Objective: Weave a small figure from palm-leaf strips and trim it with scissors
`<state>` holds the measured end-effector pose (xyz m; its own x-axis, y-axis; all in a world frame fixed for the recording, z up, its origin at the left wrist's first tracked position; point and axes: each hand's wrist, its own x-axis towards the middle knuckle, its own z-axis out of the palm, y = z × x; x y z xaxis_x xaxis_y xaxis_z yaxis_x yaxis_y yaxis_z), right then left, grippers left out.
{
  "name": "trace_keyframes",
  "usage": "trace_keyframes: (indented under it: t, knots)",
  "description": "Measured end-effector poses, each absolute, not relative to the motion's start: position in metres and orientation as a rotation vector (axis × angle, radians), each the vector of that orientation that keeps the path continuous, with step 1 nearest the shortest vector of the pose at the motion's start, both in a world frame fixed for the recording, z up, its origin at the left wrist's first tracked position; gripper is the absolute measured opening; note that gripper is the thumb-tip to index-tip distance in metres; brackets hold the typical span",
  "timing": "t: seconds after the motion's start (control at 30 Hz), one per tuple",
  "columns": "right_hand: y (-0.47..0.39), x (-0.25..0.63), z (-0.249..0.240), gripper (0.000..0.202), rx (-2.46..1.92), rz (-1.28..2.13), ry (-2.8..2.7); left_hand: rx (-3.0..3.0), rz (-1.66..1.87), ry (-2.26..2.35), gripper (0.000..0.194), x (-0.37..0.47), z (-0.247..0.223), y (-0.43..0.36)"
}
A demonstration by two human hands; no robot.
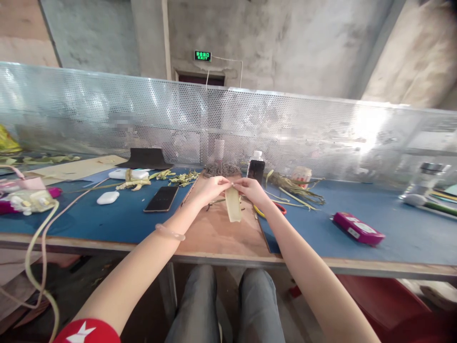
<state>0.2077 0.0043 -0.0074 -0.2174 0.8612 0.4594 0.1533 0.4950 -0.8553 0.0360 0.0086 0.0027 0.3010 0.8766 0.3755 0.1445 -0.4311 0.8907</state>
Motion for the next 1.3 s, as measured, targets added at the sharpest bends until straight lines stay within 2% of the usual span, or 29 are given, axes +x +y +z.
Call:
trace_keyframes:
  t: [0.53, 0.73, 1.0, 1.3]
  knots:
    - [0.0053, 0.2072, -0.0071, 0.018, -0.889, 0.784, -1.697, 1.757, 1.228, 0.924, 0.014, 0.035, 0.0014, 0.0142]
    - [0.0086, 0.2074, -0.0089, 0.016, -0.893, 0.718, -1.718, 1.742, 1.199, 0.919, 0.023, 0.0341, -0.0003, 0.0145]
    - [0.0014, 0.2061, -0.0053, 0.019, -0.923, 0.698, -1.76, 1.73, 1.194, 0.926, 0.017, 0.0351, -0.0001, 0.0156]
    - [0.0069, 0.2081, -0.0077, 0.017, -0.906, 0.68, -1.729, 1.726, 1.202, 0.937, 0.021, 0.0344, -0.0023, 0.0174]
